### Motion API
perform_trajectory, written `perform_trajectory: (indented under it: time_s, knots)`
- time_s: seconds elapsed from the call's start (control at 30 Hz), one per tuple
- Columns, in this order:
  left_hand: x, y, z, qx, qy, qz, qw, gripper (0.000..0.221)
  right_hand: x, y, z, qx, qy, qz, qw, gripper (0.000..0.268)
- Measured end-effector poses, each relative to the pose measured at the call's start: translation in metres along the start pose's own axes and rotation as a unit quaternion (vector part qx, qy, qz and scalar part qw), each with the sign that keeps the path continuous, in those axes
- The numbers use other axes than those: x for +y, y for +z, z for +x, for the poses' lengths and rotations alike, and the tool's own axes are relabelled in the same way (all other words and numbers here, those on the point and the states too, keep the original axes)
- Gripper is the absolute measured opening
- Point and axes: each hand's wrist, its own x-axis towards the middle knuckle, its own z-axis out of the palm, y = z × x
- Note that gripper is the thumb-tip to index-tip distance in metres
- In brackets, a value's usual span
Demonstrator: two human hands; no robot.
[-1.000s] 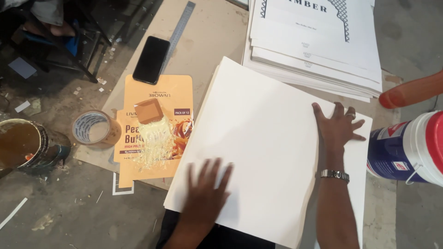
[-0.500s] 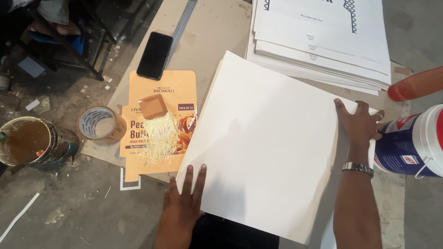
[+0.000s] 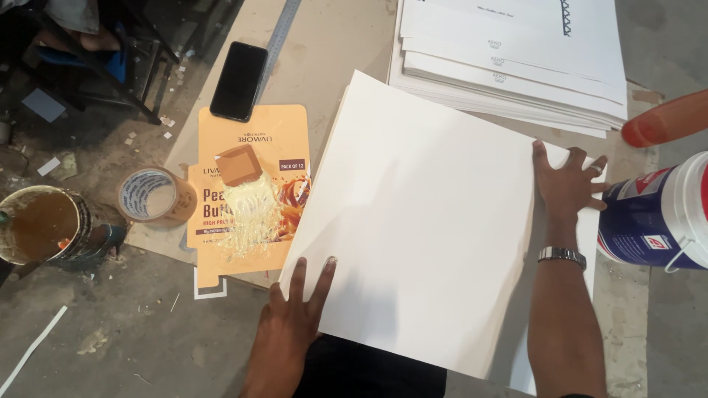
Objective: The recorder is handling and sorting large sheets of paper, possibly as part of a printing or packaging manufacturing process.
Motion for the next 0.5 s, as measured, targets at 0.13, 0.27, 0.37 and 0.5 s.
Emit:
perform_trajectory:
  time_s: [0.13, 0.27, 0.37, 0.5]
  knots:
    - [-0.003, 0.013, -0.005, 0.113, 0.025, -0.011, 0.993, 0.108, -0.007, -0.001, -0.007, 0.010, -0.035, -0.029, 0.999, 0.089]
    - [-0.002, 0.032, -0.002, 0.143, 0.007, 0.106, 0.984, 0.097, -0.022, 0.022, -0.032, 0.118, -0.223, -0.006, 0.968, 0.065]
    - [-0.001, 0.044, 0.004, 0.161, -0.009, 0.152, 0.975, 0.094, -0.074, 0.022, -0.107, 0.090, -0.333, 0.047, 0.938, 0.044]
    - [-0.001, 0.043, 0.005, 0.185, -0.008, 0.150, 0.971, 0.091, -0.121, 0.018, -0.191, -0.017, -0.399, 0.008, 0.917, 0.039]
